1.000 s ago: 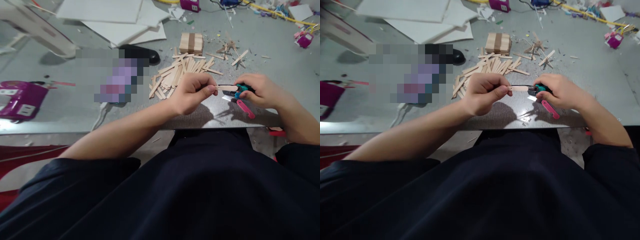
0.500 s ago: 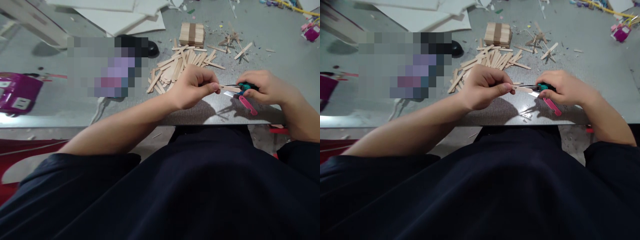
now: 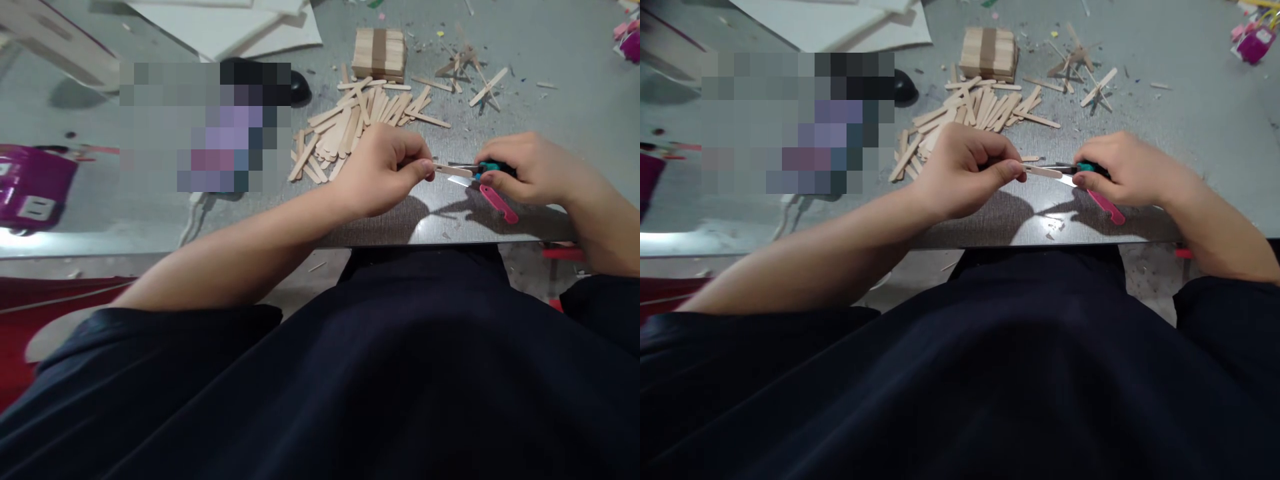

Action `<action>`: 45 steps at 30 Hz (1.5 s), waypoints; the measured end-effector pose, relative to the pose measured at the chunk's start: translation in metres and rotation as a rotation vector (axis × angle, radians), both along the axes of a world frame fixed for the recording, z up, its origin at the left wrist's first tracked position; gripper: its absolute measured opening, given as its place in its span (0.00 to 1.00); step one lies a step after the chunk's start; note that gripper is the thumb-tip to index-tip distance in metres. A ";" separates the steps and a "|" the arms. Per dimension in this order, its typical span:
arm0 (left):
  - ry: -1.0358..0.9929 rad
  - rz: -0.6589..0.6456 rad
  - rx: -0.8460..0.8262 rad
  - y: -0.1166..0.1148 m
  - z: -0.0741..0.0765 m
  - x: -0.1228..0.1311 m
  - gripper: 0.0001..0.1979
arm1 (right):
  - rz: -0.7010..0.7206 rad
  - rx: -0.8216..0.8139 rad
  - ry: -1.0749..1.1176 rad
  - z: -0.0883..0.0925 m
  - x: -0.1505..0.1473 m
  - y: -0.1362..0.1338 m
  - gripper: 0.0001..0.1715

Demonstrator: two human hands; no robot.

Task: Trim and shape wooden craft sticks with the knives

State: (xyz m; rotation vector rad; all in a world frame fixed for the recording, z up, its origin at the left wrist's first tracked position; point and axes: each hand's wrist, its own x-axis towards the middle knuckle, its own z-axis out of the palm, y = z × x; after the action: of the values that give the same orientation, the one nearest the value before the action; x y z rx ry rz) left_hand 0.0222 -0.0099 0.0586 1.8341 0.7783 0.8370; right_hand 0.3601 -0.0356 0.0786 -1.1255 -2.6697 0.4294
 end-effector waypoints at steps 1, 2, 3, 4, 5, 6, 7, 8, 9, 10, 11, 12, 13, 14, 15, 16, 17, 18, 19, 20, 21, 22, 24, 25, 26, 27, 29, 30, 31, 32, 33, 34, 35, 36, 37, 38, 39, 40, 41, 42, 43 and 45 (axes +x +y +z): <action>-0.008 -0.013 -0.003 0.000 -0.001 0.000 0.10 | 0.004 0.016 -0.013 0.000 0.000 0.000 0.35; -0.025 -0.029 -0.006 0.001 -0.002 0.001 0.11 | 0.014 0.033 -0.022 0.000 -0.001 -0.001 0.35; -0.057 -0.053 -0.010 0.001 -0.004 0.001 0.11 | 0.025 0.054 -0.022 0.000 -0.001 -0.001 0.35; -0.102 -0.081 -0.015 0.001 -0.006 0.002 0.13 | 0.034 0.078 -0.015 0.000 -0.002 -0.001 0.35; -0.153 -0.110 -0.021 0.001 -0.008 0.003 0.15 | 0.046 0.103 -0.002 0.000 -0.002 -0.002 0.35; -0.206 -0.143 -0.026 0.001 -0.010 0.004 0.17 | 0.064 0.131 0.019 0.000 -0.002 -0.002 0.35; -0.256 -0.177 -0.030 0.000 -0.011 0.005 0.19 | 0.084 0.158 0.039 0.000 -0.002 -0.002 0.34; -0.293 -0.210 -0.040 -0.001 -0.012 0.005 0.20 | 0.103 0.182 0.057 0.000 -0.002 -0.002 0.34; -0.315 -0.235 -0.059 -0.002 -0.013 0.006 0.21 | 0.118 0.194 0.068 -0.001 -0.002 -0.003 0.34; -0.324 -0.255 -0.085 -0.003 -0.012 0.006 0.22 | 0.129 0.191 0.072 -0.002 -0.001 -0.003 0.33; -0.331 -0.280 -0.113 -0.005 -0.012 0.007 0.24 | 0.133 0.182 0.076 -0.003 -0.001 -0.002 0.33; -0.337 -0.305 -0.142 -0.006 -0.011 0.007 0.27 | 0.140 0.178 0.084 -0.005 -0.001 -0.002 0.32; -0.339 -0.322 -0.170 -0.008 -0.010 0.007 0.30 | 0.158 0.183 0.098 -0.006 -0.001 -0.001 0.31; -0.335 -0.328 -0.191 -0.009 -0.010 0.007 0.33 | 0.187 0.202 0.120 -0.008 0.000 -0.001 0.30; -0.329 -0.327 -0.202 -0.010 -0.009 0.007 0.34 | 0.216 0.229 0.140 -0.009 0.000 0.000 0.29; -0.326 -0.323 -0.205 -0.011 -0.009 0.007 0.35 | 0.237 0.255 0.155 -0.010 0.000 0.001 0.29; -0.321 -0.318 -0.198 -0.011 -0.009 0.007 0.34 | 0.238 0.264 0.161 -0.011 0.000 0.001 0.30; -0.318 -0.309 -0.184 -0.012 -0.009 0.006 0.33 | 0.216 0.250 0.156 -0.011 0.000 0.002 0.31; -0.319 -0.294 -0.167 -0.012 -0.009 0.006 0.31 | 0.176 0.219 0.146 -0.011 0.000 0.002 0.33; -0.318 -0.270 -0.149 -0.012 -0.008 0.005 0.29 | 0.136 0.183 0.139 -0.010 0.000 0.002 0.35; -0.304 -0.231 -0.136 -0.013 -0.008 0.005 0.26 | 0.109 0.152 0.137 -0.010 -0.001 0.002 0.37; -0.279 -0.178 -0.129 -0.013 -0.007 0.004 0.23 | 0.100 0.135 0.145 -0.009 -0.001 0.002 0.38; -0.221 -0.086 -0.117 -0.013 -0.005 0.003 0.18 | 0.113 0.126 0.168 -0.009 -0.001 0.002 0.39; -0.200 -0.069 -0.108 -0.013 -0.003 0.002 0.16 | 0.118 0.120 0.172 -0.009 -0.001 0.003 0.39; -0.185 -0.066 -0.096 -0.013 -0.002 0.001 0.14 | 0.117 0.110 0.170 -0.010 -0.001 0.003 0.40; -0.176 -0.072 -0.083 -0.013 0.000 0.001 0.14 | 0.113 0.101 0.165 -0.010 0.000 0.003 0.39; -0.158 -0.093 -0.055 -0.013 0.003 -0.001 0.13 | 0.132 0.108 0.163 -0.011 0.000 0.005 0.38; -0.147 -0.099 -0.043 -0.013 0.004 -0.002 0.13 | 0.160 0.128 0.172 -0.011 0.000 0.005 0.36; -0.136 -0.097 -0.034 -0.012 0.004 -0.002 0.13 | 0.187 0.148 0.180 -0.012 0.000 0.005 0.35; -0.123 -0.091 -0.028 -0.012 0.004 -0.003 0.13 | 0.208 0.160 0.187 -0.012 0.000 0.006 0.33; -0.111 -0.084 -0.024 -0.011 0.004 -0.003 0.13 | 0.213 0.161 0.187 -0.012 -0.001 0.006 0.32; -0.101 -0.079 -0.020 -0.010 0.003 -0.003 0.13 | 0.200 0.148 0.179 -0.012 -0.001 0.006 0.32; -0.095 -0.080 -0.016 -0.009 0.002 -0.003 0.12 | 0.175 0.127 0.168 -0.012 -0.001 0.005 0.33; -0.093 -0.085 -0.011 -0.008 0.001 -0.003 0.12 | 0.148 0.107 0.156 -0.012 -0.001 0.005 0.34; -0.099 -0.098 -0.002 -0.006 0.001 -0.003 0.12 | 0.127 0.096 0.142 -0.012 -0.001 0.004 0.35; -0.106 -0.114 0.005 -0.004 0.000 -0.002 0.13 | 0.116 0.099 0.131 -0.011 -0.001 0.004 0.37; -0.109 -0.125 0.009 -0.003 0.000 -0.002 0.13 | 0.110 0.107 0.120 -0.011 0.000 0.003 0.38; -0.104 -0.132 0.010 -0.001 0.000 -0.002 0.13 | 0.106 0.115 0.109 -0.010 0.000 0.002 0.38; -0.090 -0.132 0.010 -0.001 0.000 -0.002 0.13 | 0.096 0.117 0.095 -0.009 0.001 0.001 0.37; -0.071 -0.125 0.012 0.000 0.001 -0.002 0.12 | 0.081 0.112 0.077 -0.008 0.001 0.000 0.37; -0.047 -0.114 0.014 0.000 0.002 -0.002 0.12 | 0.068 0.109 0.059 -0.006 0.002 -0.001 0.36; -0.011 -0.096 0.029 0.000 0.003 -0.002 0.11 | 0.075 0.123 0.028 -0.004 0.002 -0.003 0.37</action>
State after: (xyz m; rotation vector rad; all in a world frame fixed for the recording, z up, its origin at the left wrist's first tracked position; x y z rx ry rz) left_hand 0.0199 -0.0100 0.0615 1.8758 0.6685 0.7995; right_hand 0.3616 -0.0381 0.0745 -0.9798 -2.6794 0.2864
